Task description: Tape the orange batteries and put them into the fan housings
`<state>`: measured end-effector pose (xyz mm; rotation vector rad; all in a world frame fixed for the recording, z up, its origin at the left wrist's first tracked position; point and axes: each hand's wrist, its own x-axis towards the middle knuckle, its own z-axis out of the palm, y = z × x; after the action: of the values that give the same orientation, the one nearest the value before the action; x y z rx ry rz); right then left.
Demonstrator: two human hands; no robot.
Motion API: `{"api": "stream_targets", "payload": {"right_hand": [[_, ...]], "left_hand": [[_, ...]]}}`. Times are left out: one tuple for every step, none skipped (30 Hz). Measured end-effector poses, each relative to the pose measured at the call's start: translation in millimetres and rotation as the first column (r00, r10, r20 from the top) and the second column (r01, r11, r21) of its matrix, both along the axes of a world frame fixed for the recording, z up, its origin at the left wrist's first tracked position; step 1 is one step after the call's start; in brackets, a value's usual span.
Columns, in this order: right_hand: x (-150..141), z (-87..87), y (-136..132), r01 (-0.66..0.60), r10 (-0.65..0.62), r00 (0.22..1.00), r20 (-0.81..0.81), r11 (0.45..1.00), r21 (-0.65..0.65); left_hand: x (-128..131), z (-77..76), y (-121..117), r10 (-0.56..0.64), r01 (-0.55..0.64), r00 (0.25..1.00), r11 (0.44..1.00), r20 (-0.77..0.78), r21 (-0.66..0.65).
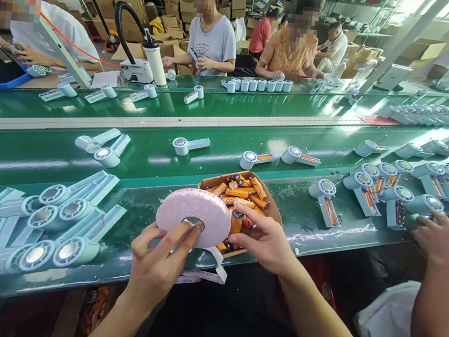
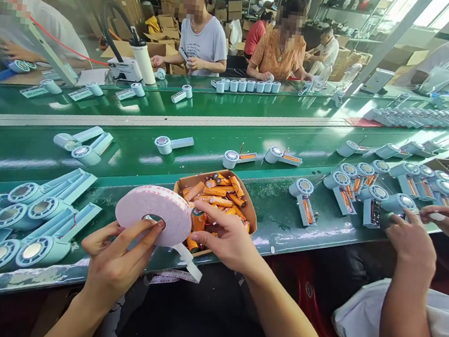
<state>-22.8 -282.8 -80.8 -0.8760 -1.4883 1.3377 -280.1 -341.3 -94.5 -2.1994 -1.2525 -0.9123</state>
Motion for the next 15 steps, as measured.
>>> {"api": "stream_targets", "payload": {"right_hand": [[1.2, -0.2, 0.1, -0.005, 0.006, 1.000, 0.020, 0.999, -0.034], [1.5, -0.3, 0.4, -0.006, 0.008, 0.999, 0.039, 0.998, -0.062], [0.4, -0.7, 0.5, -0.003, 0.006, 0.999, 0.045, 0.997, -0.083], [-2.6, -2.0, 0.0, 0.008, -0.005, 1.000, 0.027, 0.995, -0.095], [-7.4, -4.3, -1.2, 0.040, -0.042, 0.999, -0.016, 0.994, -0.099], [-13.6, -7.8, -3.2, 0.098, -0.105, 0.991, -0.077, 0.991, -0.096], [-20.5, -12.0, -5.6, 0.177, -0.190, 0.971, -0.147, 0.980, -0.092], [-26.9, -16.4, -7.9, 0.262, -0.276, 0.938, -0.211, 0.961, -0.092], [-31.5, -20.4, -9.6, 0.331, -0.344, 0.903, -0.258, 0.939, -0.095], [-33.2, -23.2, -10.1, 0.374, -0.385, 0.878, -0.284, 0.923, -0.095], [-31.6, -24.6, -9.1, 0.395, -0.403, 0.866, -0.296, 0.914, -0.091], [-26.6, -24.5, -6.6, 0.400, -0.406, 0.863, -0.302, 0.913, -0.082], [-18.7, -23.4, -2.8, 0.404, -0.405, 0.859, -0.313, 0.912, -0.071], [-9.0, -21.6, 1.7, 0.415, -0.412, 0.849, -0.331, 0.907, -0.063], [1.2, -19.8, 6.1, 0.438, -0.431, 0.828, -0.359, 0.896, -0.065]], "left_hand": [[0.3, 0.6, 0.9, 0.007, -0.007, 1.000, 1.000, -0.004, -0.010], [1.7, 1.0, 1.7, 0.009, -0.010, 1.000, 1.000, -0.011, -0.017], [4.4, 1.1, 2.3, 0.019, -0.019, 1.000, 1.000, -0.020, -0.023], [8.7, 0.8, 2.4, 0.040, -0.040, 0.999, 0.999, -0.027, -0.023], [14.7, 0.1, 1.8, 0.068, -0.068, 0.997, 0.998, -0.028, -0.012], [21.9, -1.0, 0.4, 0.096, -0.096, 0.995, 0.995, -0.018, 0.008], [29.8, -2.4, -1.7, 0.119, -0.120, 0.993, 0.992, 0.004, 0.030], [37.4, -4.1, -4.3, 0.133, -0.135, 0.990, 0.990, 0.038, 0.047], [43.6, -5.9, -6.8, 0.132, -0.136, 0.988, 0.990, 0.076, 0.048], [47.1, -7.6, -8.7, 0.121, -0.125, 0.987, 0.992, 0.110, 0.035], [46.8, -9.2, -9.5, 0.113, -0.114, 0.984, 0.993, 0.137, 0.006], [42.0, -10.5, -8.9, 0.110, -0.108, 0.981, 0.994, 0.158, -0.024], [32.7, -11.3, -6.9, 0.110, -0.102, 0.978, 0.993, 0.175, -0.051], [19.7, -11.7, -3.6, 0.101, -0.089, 0.977, 0.993, 0.186, -0.071], [4.3, -11.6, 0.7, 0.085, -0.068, 0.977, 0.994, 0.195, -0.090]]}}
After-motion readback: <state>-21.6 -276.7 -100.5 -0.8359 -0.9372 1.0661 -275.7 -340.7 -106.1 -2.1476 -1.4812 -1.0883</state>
